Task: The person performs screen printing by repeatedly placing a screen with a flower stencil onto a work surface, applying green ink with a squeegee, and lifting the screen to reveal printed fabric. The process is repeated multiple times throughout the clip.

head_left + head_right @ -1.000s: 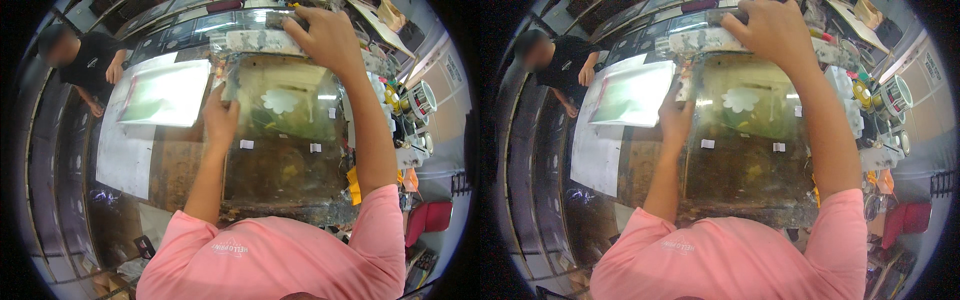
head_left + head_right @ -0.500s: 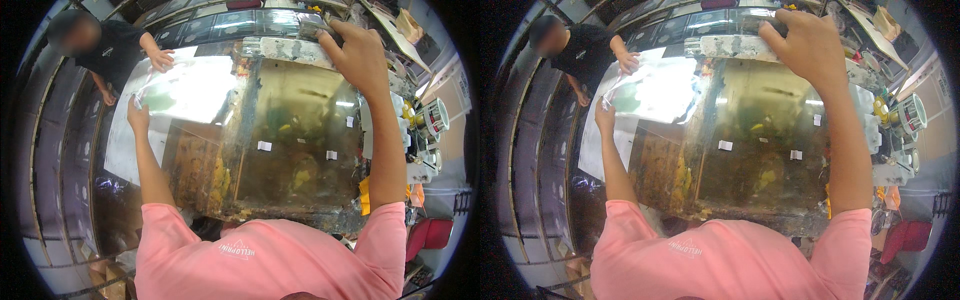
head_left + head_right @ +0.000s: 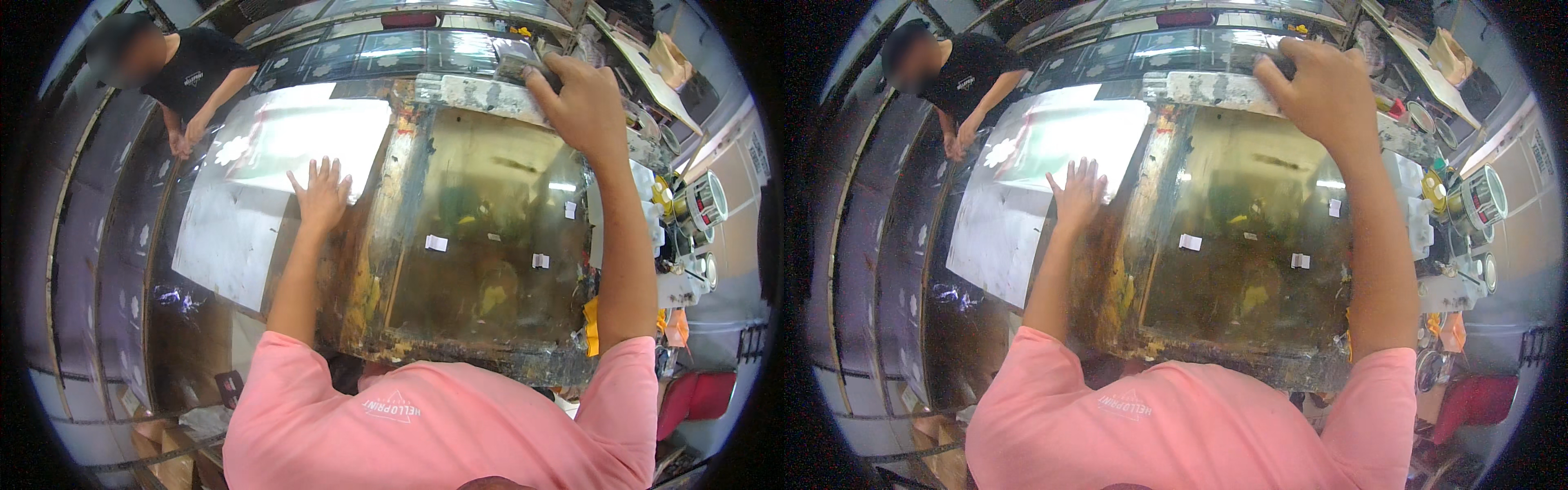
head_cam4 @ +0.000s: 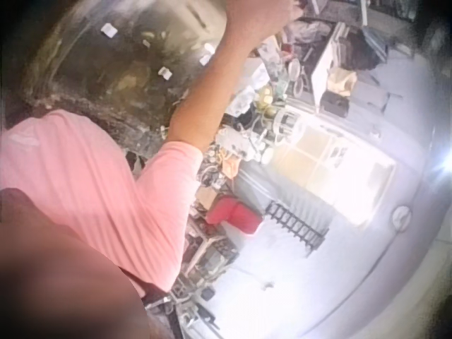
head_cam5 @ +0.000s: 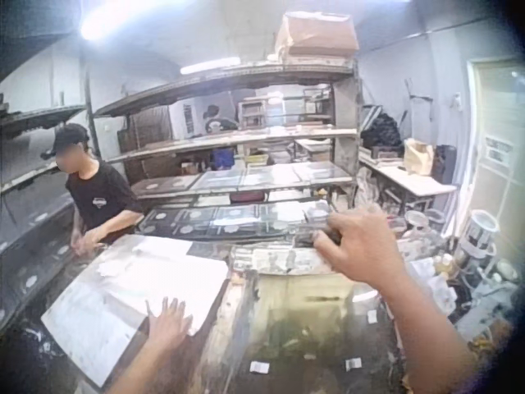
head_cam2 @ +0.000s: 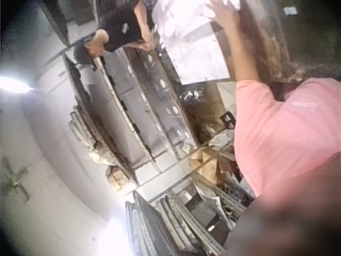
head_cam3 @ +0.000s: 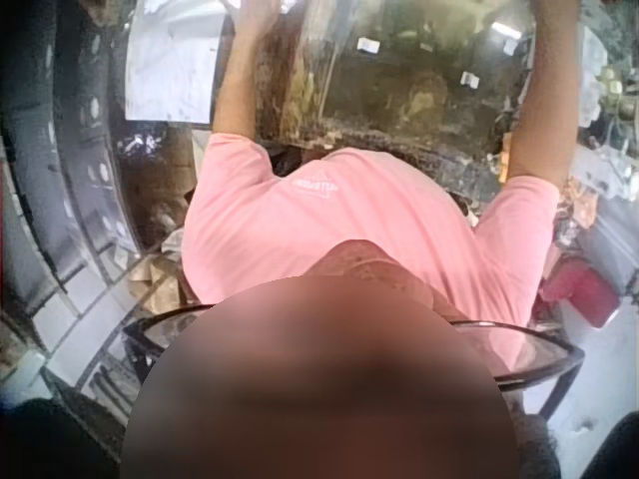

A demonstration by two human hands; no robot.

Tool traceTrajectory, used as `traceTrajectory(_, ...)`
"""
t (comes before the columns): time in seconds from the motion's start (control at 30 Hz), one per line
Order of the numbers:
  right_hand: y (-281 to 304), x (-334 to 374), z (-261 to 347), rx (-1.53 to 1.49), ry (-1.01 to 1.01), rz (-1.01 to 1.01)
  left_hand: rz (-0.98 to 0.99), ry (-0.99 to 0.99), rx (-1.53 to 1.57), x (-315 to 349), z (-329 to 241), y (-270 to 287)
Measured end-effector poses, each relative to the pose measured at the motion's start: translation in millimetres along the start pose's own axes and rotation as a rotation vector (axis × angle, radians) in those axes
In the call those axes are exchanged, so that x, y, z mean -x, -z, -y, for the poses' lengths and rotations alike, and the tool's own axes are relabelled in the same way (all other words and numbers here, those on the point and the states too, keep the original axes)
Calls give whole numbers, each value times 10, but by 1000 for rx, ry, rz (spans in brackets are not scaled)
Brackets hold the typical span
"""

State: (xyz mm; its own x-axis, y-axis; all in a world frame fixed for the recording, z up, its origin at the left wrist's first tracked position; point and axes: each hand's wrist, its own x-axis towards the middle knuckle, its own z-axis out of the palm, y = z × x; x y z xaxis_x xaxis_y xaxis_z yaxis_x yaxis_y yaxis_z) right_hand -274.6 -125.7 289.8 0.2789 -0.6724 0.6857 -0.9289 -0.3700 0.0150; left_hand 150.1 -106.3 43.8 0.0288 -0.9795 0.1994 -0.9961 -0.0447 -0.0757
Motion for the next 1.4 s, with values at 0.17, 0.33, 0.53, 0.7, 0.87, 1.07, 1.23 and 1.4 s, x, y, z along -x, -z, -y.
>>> traceTrajectory(0.17,-8,67,16,-38,9,-36,-99,34,226,-100,48,199)
traceTrajectory(0.33,16,-13,11,23,4,19,-136,-40,479,-127,-204,734)
traceTrajectory(0.53,28,-25,22,11,15,38,94,-352,499,291,-1536,573)
traceTrajectory(0.7,33,-33,3,-31,-14,18,186,-670,380,752,-2499,162)
traceTrajectory(0.87,53,-88,19,-61,3,-23,132,-767,472,890,-3071,54)
traceTrajectory(1.07,76,-142,-63,-125,-20,54,84,-810,515,910,-3247,111)
traceTrajectory(1.23,22,-239,-47,4,-1,-33,46,-848,544,943,-3289,130)
traceTrajectory(1.4,53,-242,-52,-49,-57,60,8,-884,567,950,-3291,97)
